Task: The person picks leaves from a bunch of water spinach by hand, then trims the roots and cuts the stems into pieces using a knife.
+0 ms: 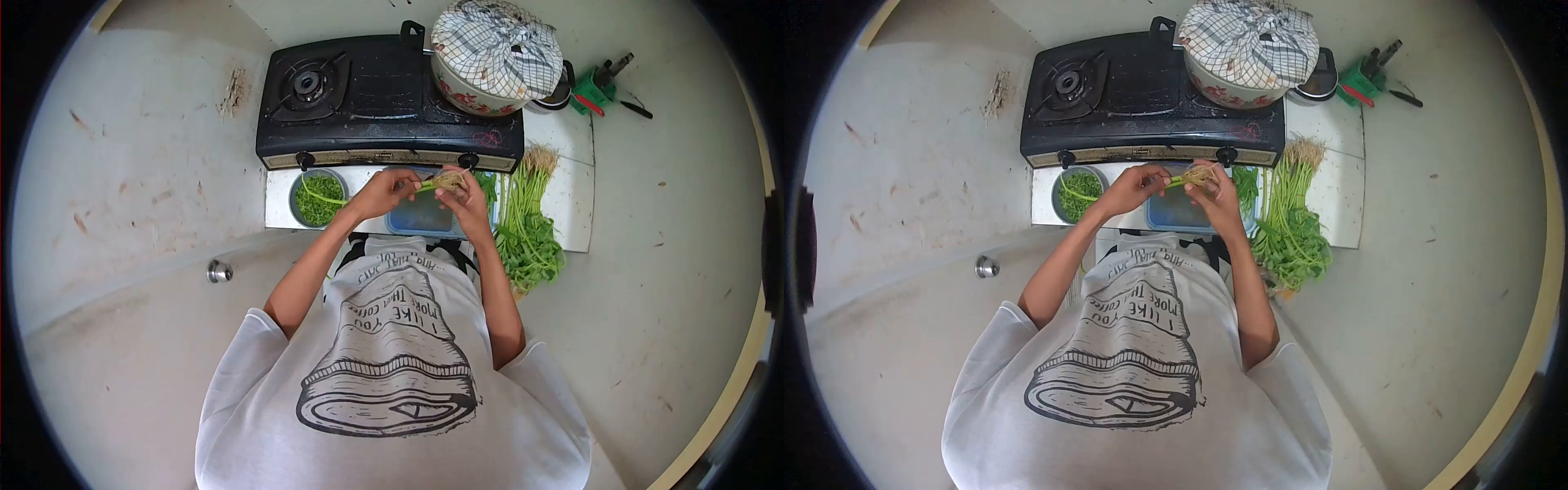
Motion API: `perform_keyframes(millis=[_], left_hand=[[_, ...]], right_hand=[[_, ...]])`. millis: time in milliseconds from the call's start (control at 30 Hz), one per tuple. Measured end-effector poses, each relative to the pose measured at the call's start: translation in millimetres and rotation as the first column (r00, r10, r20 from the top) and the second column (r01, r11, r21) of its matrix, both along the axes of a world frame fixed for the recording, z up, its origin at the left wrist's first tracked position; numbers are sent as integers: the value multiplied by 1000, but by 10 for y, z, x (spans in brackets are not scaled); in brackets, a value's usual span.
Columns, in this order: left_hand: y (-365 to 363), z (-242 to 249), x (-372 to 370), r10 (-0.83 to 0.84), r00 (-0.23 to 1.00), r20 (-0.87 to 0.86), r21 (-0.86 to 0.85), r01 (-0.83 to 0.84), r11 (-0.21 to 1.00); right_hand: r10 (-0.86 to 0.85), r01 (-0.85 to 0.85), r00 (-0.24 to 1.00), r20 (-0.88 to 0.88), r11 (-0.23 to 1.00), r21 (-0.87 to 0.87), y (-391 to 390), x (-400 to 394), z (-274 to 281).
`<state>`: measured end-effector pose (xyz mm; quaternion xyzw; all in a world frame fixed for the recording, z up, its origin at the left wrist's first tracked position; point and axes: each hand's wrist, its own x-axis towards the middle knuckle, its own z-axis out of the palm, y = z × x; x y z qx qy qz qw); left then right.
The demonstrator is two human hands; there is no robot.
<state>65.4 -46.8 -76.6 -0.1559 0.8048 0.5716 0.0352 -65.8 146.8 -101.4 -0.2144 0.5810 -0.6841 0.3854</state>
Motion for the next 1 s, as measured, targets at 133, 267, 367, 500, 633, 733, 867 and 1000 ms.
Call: perform_keyframes(millis=[133, 267, 367, 500, 633, 733, 867, 1000], left_hand=[[-274, -187, 139, -10, 1000, 7, -28, 11, 1000], [-475, -380, 268, 15, 999, 39, -69, -13, 998], [-543, -447, 319, 8, 1000, 28, -61, -6, 998], [-540, -407, 284, 42, 999, 31, -87, -40, 995], [-474, -401, 272, 86, 996, 17, -84, -84, 993], [-426, -491, 288, 117, 992, -45, -57, -119, 991], [-400, -595, 318, 146, 988, -59, -64, -150, 987], [-371, -565, 354, 158, 987, -40, -79, -161, 984]], right_hand=[[29, 143, 879, -476, 936, 321, 42, -37, -265], [115, 273, 616, -779, 897, 349, 32, -86, -748], [283, 288, 484, -828, 842, 456, -69, -5, -772], [468, 276, 380, -798, 766, 580, -221, 46, -1043], [618, 280, 283, -734, 678, 679, -299, 50, -1058], [631, 242, 273, -726, 686, 687, -238, 25, -1084], [510, 224, 306, -804, 782, 581, -2, 49, -1165], [422, 170, 430, -798, 831, 530, 306, 64, -1154]])
